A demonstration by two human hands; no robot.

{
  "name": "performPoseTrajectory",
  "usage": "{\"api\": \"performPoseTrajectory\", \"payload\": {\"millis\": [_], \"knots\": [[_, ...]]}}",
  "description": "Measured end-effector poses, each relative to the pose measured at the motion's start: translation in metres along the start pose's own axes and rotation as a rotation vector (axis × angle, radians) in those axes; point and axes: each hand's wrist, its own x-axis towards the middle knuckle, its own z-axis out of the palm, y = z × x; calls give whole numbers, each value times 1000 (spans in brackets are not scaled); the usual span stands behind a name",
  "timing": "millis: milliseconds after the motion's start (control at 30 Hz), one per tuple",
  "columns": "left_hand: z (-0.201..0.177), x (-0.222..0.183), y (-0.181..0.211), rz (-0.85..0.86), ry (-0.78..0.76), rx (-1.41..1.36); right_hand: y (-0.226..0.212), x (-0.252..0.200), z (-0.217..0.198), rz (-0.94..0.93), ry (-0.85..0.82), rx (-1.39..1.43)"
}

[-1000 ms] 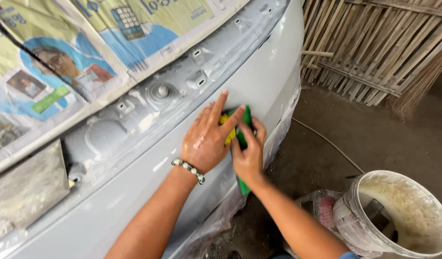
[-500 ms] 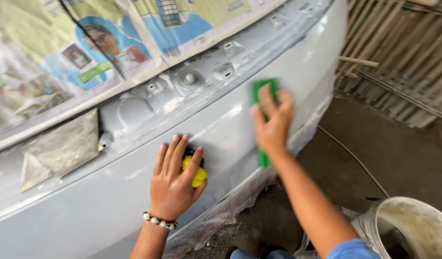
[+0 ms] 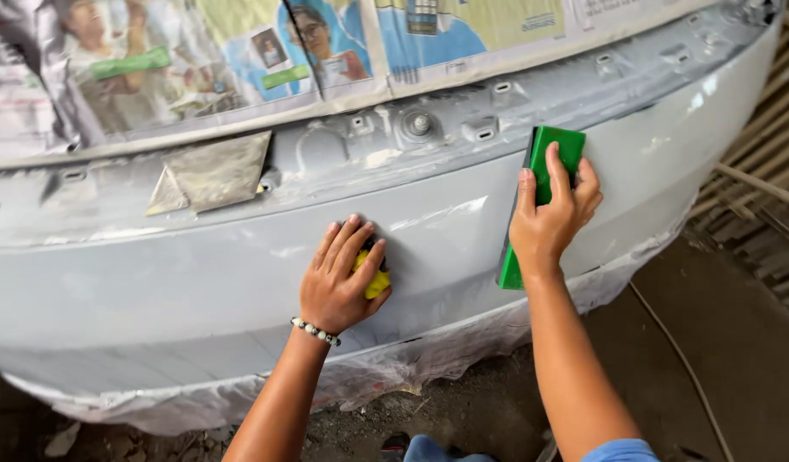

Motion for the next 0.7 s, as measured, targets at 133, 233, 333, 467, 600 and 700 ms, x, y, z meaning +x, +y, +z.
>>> {"api": "performPoseTrajectory", "payload": {"millis": [133, 233, 333, 467, 600, 700], "knots": [[0, 2, 0, 0, 25, 19, -62, -48, 0, -169, -180, -50], [-2, 2, 4, -11, 12, 3, -75, -73, -5, -333, -326, -4], [-2, 1, 3, -9, -12, 16, -32, -52, -4, -237, -261, 29], [3, 0, 2, 4, 5, 29, 8, -33, -2, 75, -40, 58], [-4, -1, -1, 14, 15, 18, -49, -73, 4, -99, -175, 38], [-19, -3, -17, 60, -23, -69, -69, -72, -6, -273, -302, -12]]}}
